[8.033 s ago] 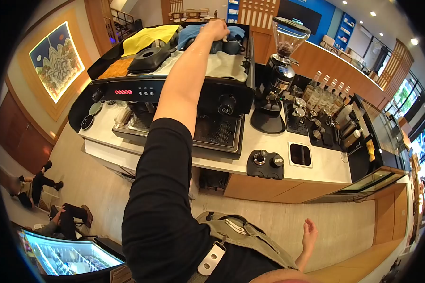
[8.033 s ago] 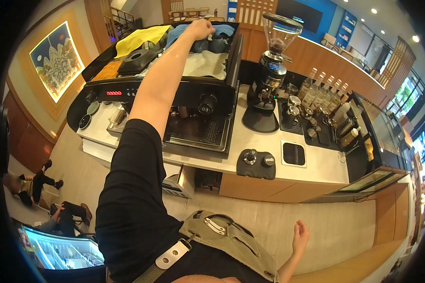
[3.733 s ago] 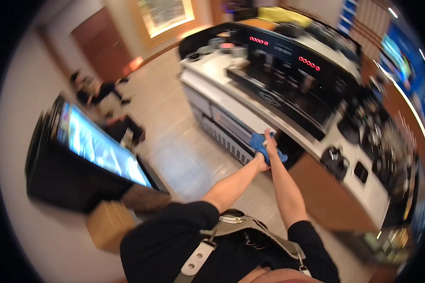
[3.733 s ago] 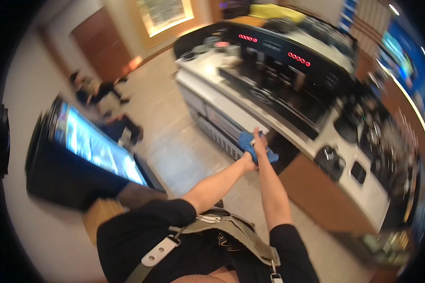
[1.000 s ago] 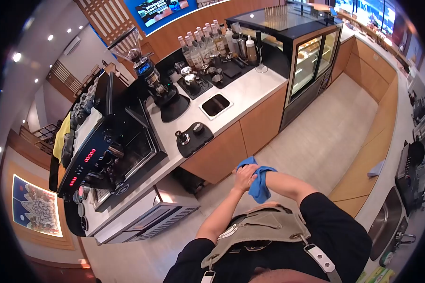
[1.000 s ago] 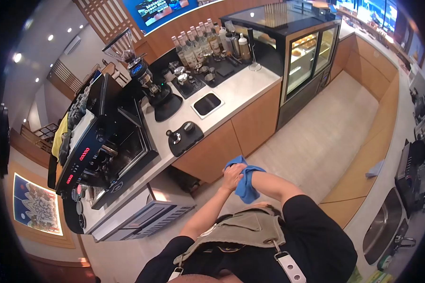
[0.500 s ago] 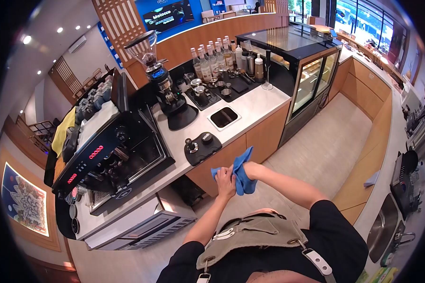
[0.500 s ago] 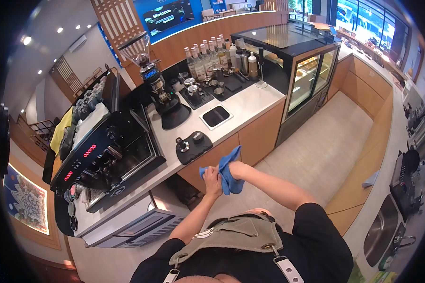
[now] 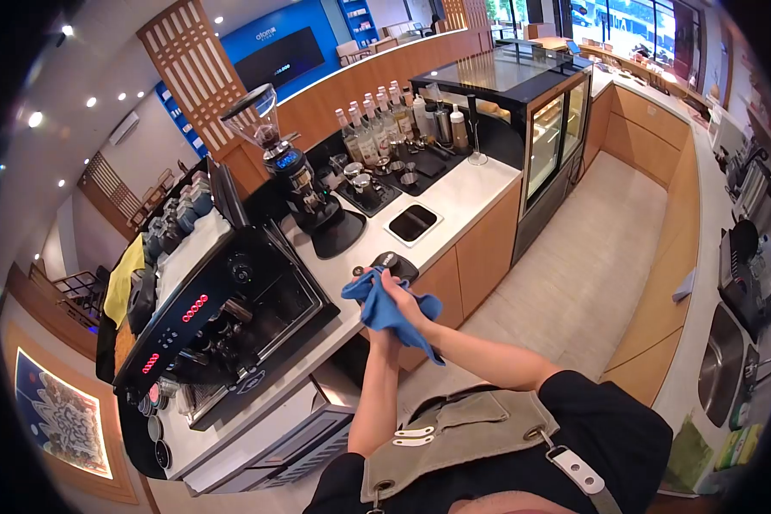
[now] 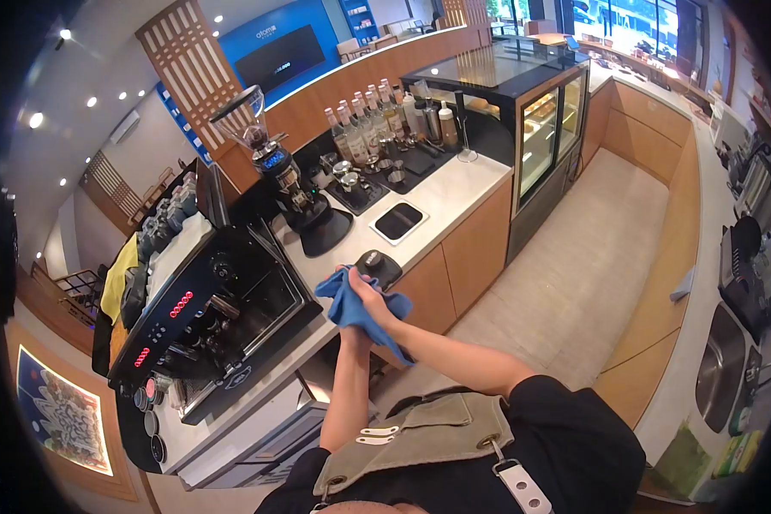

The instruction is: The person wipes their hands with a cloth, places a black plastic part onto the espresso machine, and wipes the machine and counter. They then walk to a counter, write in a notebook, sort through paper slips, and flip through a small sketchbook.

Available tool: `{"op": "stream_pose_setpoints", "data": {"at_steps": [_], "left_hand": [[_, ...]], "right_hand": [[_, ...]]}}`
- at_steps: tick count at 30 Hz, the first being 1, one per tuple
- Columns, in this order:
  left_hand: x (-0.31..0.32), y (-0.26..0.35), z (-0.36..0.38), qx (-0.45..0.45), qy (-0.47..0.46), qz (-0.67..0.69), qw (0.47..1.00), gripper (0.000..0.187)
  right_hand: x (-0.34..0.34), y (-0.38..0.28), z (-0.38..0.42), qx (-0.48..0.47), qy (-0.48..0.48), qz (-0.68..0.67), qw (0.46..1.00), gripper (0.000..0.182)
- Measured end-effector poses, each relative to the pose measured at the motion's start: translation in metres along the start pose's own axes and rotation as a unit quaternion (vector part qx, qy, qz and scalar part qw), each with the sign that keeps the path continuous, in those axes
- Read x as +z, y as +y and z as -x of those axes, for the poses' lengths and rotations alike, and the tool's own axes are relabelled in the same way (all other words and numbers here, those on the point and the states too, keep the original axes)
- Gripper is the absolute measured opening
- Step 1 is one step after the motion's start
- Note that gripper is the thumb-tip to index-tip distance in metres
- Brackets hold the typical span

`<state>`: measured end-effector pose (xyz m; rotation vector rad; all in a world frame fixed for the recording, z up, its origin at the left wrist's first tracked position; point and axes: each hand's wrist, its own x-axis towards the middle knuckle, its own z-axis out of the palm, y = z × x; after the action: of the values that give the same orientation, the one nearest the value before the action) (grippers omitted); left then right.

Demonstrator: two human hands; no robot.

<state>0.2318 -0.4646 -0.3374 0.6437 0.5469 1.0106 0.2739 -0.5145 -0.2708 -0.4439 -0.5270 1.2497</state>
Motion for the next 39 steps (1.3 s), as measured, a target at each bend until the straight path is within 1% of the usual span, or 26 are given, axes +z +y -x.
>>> {"op": "stream_pose_setpoints", "data": {"at_steps": [2,3,4,5,7,10,12,14,15,18,19,20,22,26,27,28,30,31,32,33,34,35,36,37,38,39], "left_hand": [[0.011,-0.005,0.0,0.129,0.042,-0.023,0.99,0.035],[0.014,-0.006,0.001,0.166,0.043,-0.03,0.985,0.034],[0.015,-0.004,0.004,0.178,0.025,-0.029,0.983,0.033],[0.015,-0.004,0.006,0.178,-0.007,-0.019,0.984,0.032],[-0.007,0.028,0.027,0.085,-0.143,-0.003,0.986,0.048],[-0.018,0.033,0.02,0.081,-0.192,0.037,0.977,0.061],[-0.007,0.052,0.033,0.034,-0.195,0.091,0.976,0.055],[-0.002,0.075,0.036,-0.034,-0.228,0.106,0.967,0.046],[-0.005,0.083,0.031,-0.07,-0.265,0.098,0.957,0.043],[0.001,0.075,0.029,-0.098,-0.238,0.066,0.964,0.041],[0.005,0.066,0.032,-0.094,-0.205,0.054,0.973,0.044],[0.01,0.061,0.032,-0.089,-0.174,0.041,0.98,0.05],[0.024,0.058,0.04,-0.109,-0.119,0.047,0.986,0.048],[0.015,0.044,0.025,-0.092,-0.093,0.0,0.991,0.042],[0.013,0.035,0.022,-0.053,-0.089,0.005,0.995,0.029],[0.011,0.031,0.017,-0.013,-0.108,-0.047,0.993,0.033],[0.037,0.044,0.016,-0.031,-0.095,-0.183,0.978,0.038],[0.053,0.054,0.029,-0.027,-0.163,-0.217,0.962,0.047],[0.056,0.047,0.028,0.009,-0.18,-0.259,0.949,0.053],[0.054,0.038,0.026,0.047,-0.194,-0.299,0.933,0.06],[0.054,0.031,0.022,0.088,-0.206,-0.337,0.914,0.067],[0.055,0.036,0.007,0.022,-0.265,-0.354,0.897,0.062],[0.09,0.057,0.025,0.009,-0.257,-0.538,0.802,0.082],[0.098,0.057,0.018,0.011,-0.246,-0.584,0.774,0.08],[0.104,0.059,0.011,0.013,-0.233,-0.629,0.742,0.079],[0.116,0.061,0.021,0.126,-0.203,-0.719,0.652,0.083]], "right_hand": [[-0.005,0.017,-0.004,-0.088,0.0,0.205,0.975,0.075],[-0.006,0.016,0.004,-0.079,-0.022,0.272,0.959,0.089],[-0.006,0.017,0.013,-0.108,-0.039,0.338,0.934,0.09],[-0.003,0.017,0.022,-0.136,-0.056,0.401,0.904,0.092],[0.007,0.008,0.033,-0.192,-0.095,0.518,0.828,0.1],[0.028,-0.003,0.035,-0.194,-0.151,0.587,0.771,0.098],[0.031,-0.001,0.041,-0.2,-0.135,0.59,0.77,0.074],[0.033,-0.002,0.061,-0.129,-0.118,0.586,0.791,0.06],[0.029,0.009,0.067,-0.283,-0.043,0.605,0.743,0.047],[-0.013,0.035,0.068,-0.198,-0.013,0.412,0.889,0.04],[-0.026,0.04,0.071,-0.062,0.021,0.32,0.945,0.042],[-0.044,0.045,0.07,-0.183,-0.016,0.424,0.887,0.045],[-0.077,0.053,0.073,-0.402,-0.087,0.593,0.692,0.052],[-0.047,-0.003,0.075,-0.345,-0.145,0.68,0.63,0.061],[-0.044,-0.018,0.079,-0.299,-0.168,0.747,0.57,0.061],[-0.039,-0.035,0.081,-0.196,-0.157,0.752,0.61,0.06],[0.002,-0.082,0.088,0.013,-0.137,0.727,0.673,0.06],[0.009,-0.095,0.088,0.02,-0.116,0.709,0.695,0.065],[-0.034,-0.071,0.072,-0.167,-0.131,0.611,0.763,0.069],[-0.053,-0.06,0.062,-0.22,-0.117,0.522,0.816,0.069],[-0.063,-0.046,0.051,-0.193,-0.073,0.378,0.902,0.069],[-0.07,-0.028,0.045,-0.147,-0.038,0.239,0.959,0.069],[-0.074,-0.014,0.044,-0.11,-0.005,0.107,0.988,0.069],[-0.074,-0.004,0.048,-0.078,0.018,0.009,0.997,0.069],[-0.078,-0.001,0.055,-0.048,0.021,-0.001,0.999,0.069],[-0.08,0.001,0.061,-0.022,0.025,-0.01,0.999,0.07]]}}
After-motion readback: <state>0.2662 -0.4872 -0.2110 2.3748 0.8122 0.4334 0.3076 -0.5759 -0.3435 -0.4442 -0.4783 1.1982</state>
